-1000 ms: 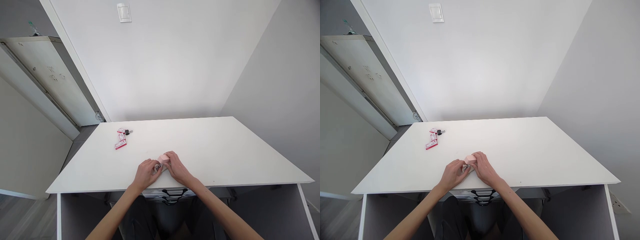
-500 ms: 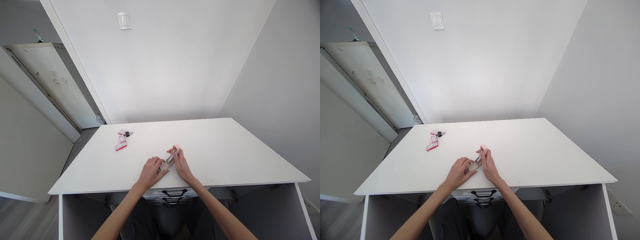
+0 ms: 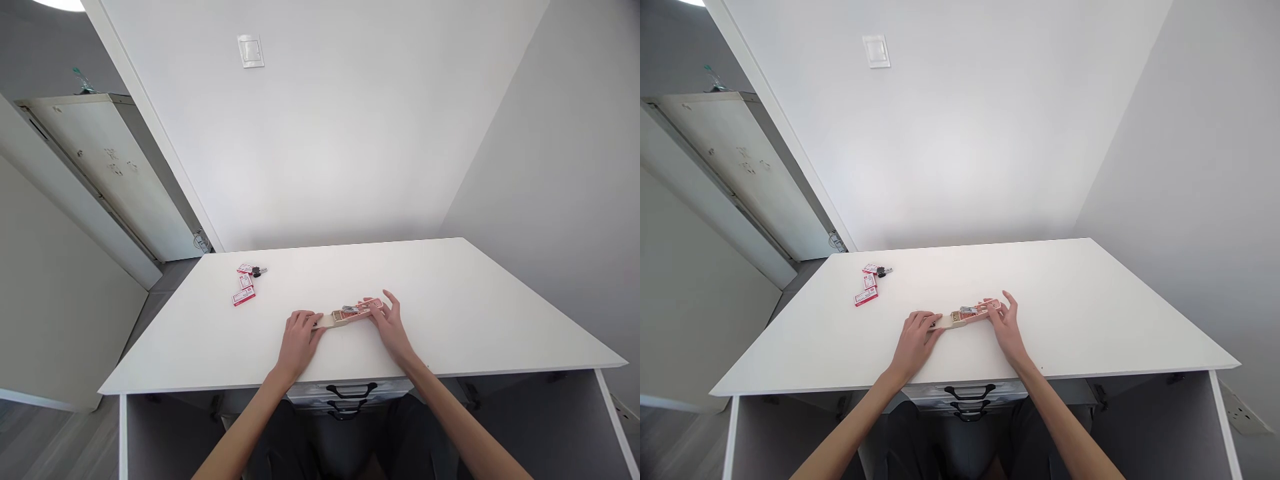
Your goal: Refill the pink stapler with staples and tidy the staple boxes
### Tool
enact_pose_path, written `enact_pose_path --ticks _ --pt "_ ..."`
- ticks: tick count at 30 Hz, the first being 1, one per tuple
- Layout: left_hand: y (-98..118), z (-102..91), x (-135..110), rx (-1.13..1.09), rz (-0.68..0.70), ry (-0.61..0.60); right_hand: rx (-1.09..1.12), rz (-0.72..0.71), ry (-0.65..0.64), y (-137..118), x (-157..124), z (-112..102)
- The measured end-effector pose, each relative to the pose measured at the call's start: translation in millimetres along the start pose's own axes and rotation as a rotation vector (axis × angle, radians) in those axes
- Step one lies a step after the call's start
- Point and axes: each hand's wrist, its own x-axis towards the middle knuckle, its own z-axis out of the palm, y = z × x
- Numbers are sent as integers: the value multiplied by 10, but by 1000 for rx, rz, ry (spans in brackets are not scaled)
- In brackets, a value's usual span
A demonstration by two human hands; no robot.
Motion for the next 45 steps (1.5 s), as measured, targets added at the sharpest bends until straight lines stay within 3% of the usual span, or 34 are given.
enact_pose_path --ticks 7,14,18,20,23,27,30,34,40,45 --pt "11 -4 6 48 38 48 -233 31 49 -89 22 -369" --pt "95 -61 -2 96 69 40 -241 -70 95 -19 -90 -354" --pt "32 -124 -10 72 72 89 -258 -51 209 -52 -118 -387" --pt "-132 -191 3 84 58 139 -278 -32 256 -70 -128 -404" --pt "-548 -348 48 183 4 187 -337 -23 265 -86 -143 -406" --pt "-1182 -584 124 332 -221 234 -379 -38 250 -93 -153 -388" --pt "-1524 -698 188 405 -360 204 -379 -46 244 -86 -148 -388" --pt "-1757 -748 324 464 -372 183 -375 -59 223 -71 -132 -389" --pt "-1952 -744 605 476 -206 152 -405 -68 206 -86 -108 -359" --pt "-2122 -705 740 436 -257 63 -428 -66 211 -124 -91 -315"
